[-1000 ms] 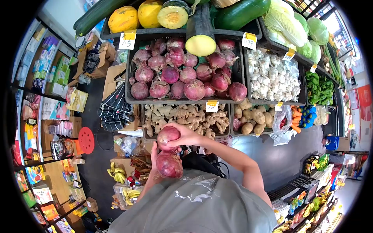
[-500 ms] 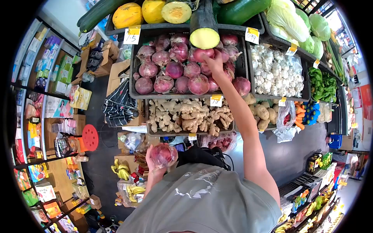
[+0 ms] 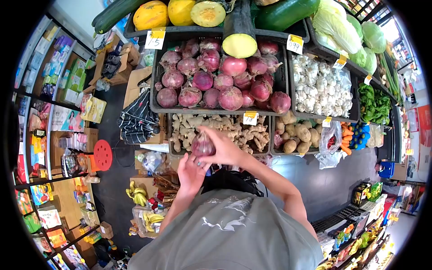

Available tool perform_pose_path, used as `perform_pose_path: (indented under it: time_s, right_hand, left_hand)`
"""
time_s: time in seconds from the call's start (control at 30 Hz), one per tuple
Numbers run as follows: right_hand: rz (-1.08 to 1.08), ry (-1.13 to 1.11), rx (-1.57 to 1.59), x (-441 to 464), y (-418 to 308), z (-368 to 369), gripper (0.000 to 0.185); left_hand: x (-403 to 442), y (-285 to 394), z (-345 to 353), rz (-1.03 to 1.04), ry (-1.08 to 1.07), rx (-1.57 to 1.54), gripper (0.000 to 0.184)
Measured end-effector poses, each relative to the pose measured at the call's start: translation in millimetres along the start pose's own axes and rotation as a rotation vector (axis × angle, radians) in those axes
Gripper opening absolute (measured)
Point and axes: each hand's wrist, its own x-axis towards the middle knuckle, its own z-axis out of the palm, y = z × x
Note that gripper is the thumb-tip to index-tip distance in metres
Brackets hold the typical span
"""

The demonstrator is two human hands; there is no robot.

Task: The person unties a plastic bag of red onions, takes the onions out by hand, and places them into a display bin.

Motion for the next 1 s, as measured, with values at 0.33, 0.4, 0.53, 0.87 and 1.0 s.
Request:
perform_pose_path:
  time_s: [0.33,0.4,0.53,0.87,1.0]
  right_hand:
    - [0.013,0.422,0.201,69,28,-39,0.083]
    - [0.077,0.425,-0.003,92,17,-60,0.084]
    - [-0.143,0.442,-0.510,138,59,-78,0.080]
    - [-0.227,0.300,-0.709,151,90,-73,0.068]
    - [-0.065,0.250,-0.840,145,77,-75,0.066]
  left_hand:
    - [-14,22,-3,0.115,-0.188,0.154,0.052]
    - [-9,24,-15,0.121,-0.206,0.183,0.048]
    - [-11,26,-22,0.131,-0.181,0.243,0.042]
    - [-19,22,-34,0.131,-0.034,0.294,0.039]
    - [-15,25,-29,0.125,-0.030,0.354,0.036]
